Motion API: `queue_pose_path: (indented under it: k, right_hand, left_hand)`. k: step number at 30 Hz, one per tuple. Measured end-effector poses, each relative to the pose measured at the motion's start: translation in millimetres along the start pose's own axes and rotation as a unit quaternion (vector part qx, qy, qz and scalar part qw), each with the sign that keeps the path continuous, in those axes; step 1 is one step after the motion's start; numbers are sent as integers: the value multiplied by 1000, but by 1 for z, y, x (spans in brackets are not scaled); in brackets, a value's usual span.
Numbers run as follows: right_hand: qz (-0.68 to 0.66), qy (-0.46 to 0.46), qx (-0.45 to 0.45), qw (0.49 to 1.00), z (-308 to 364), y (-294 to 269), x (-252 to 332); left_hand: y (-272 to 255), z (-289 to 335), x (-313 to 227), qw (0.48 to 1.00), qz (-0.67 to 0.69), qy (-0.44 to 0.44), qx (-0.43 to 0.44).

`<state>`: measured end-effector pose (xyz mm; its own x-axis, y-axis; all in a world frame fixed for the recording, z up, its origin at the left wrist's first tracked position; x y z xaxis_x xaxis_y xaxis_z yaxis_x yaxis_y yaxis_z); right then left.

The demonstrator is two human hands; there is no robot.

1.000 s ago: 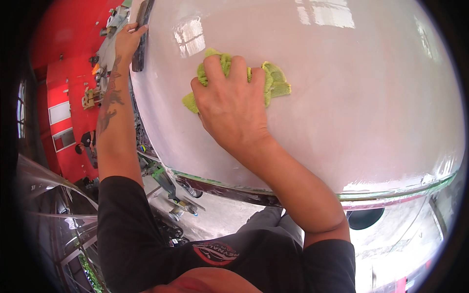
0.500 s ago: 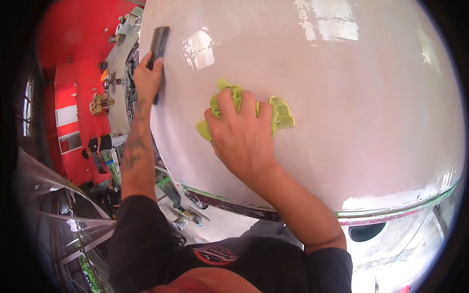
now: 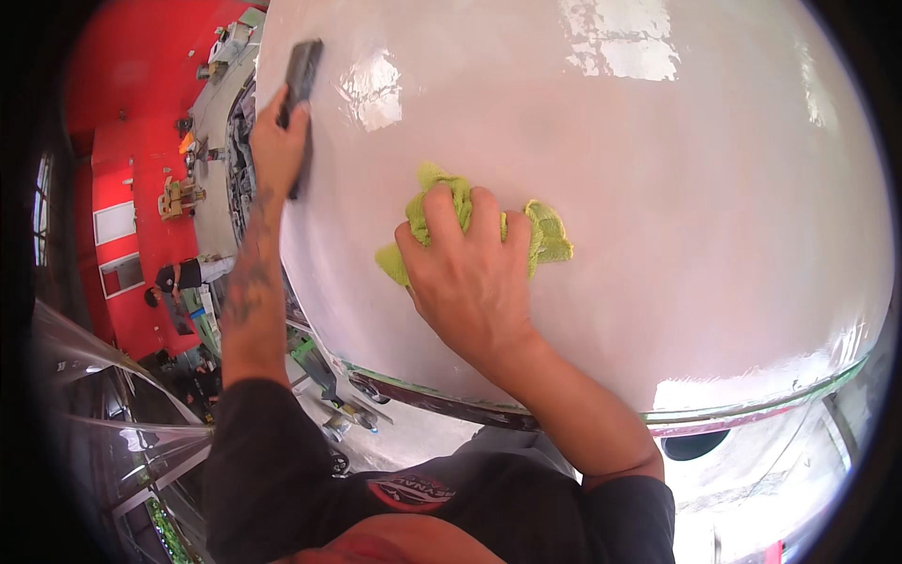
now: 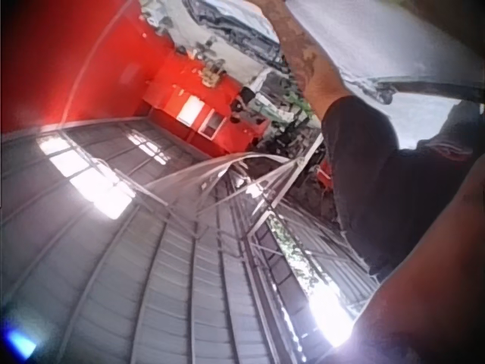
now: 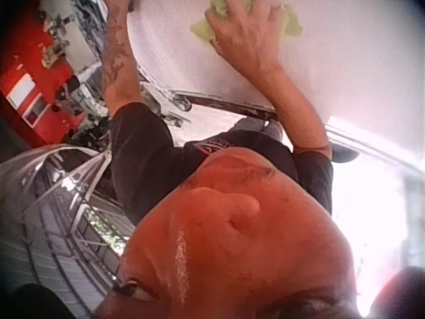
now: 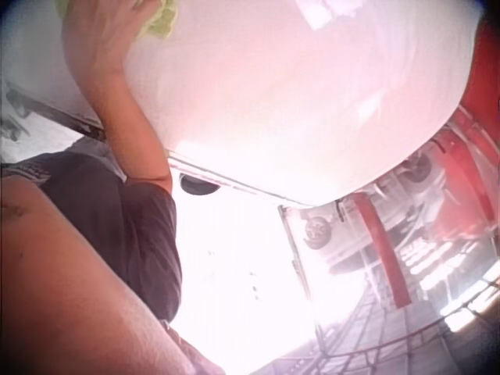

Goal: Sanding the roof of a car using a sanding block and water for wet sanding.

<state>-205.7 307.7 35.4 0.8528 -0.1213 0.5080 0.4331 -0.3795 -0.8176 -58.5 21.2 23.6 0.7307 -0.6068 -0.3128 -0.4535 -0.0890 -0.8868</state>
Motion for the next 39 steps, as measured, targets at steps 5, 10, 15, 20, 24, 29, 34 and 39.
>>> queue_pose_path:
  k: [5, 10, 15, 20, 24, 29, 34, 39]
  right_hand:
    - [-9, 4, 12, 1000, -1, 0, -2]
    - [6, 13, 34, 999, 1, -4, -9]
    - [-1, 7, 20, 1000, 1, -3, -1]
    - [-4, 8, 14, 1000, 2, 4, -5]
    - [19, 12, 36, 999, 1, -1, -11]
    - [10, 7, 17, 1000, 1, -1, -3]
    - [11, 10, 19, 1000, 0, -3, -3]
    - [23, 16, 26, 999, 2, -2, -11]
  left_hand:
    - [14, -37, 29, 995, -63, -78, -5]
    - [-4, 73, -21, 997, 14, 67, 27]
    - [-5, -27, 50, 995, -47, -86, 9]
    - [8, -58, 91, 983, -115, -142, 28]
    - [-4, 53, 13, 998, -38, 14, 52]
    - [-10, -10, 54, 990, -131, 10, 43]
    - [0, -65, 81, 973, -186, -117, 74]
    - [-3, 71, 19, 994, -60, 43, 80]
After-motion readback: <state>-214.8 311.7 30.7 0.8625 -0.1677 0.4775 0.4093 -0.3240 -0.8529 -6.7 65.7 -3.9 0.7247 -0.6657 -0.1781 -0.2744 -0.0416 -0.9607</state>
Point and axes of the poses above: each hand's wrist, its own z-axis away from the middle knuckle, its own y-axis out of the palm, x = y × z, the point moved 2 cm from there along -z, towards the middle knuckle, and after that the axes turned 1 degree about z, right-handed, at the moved point
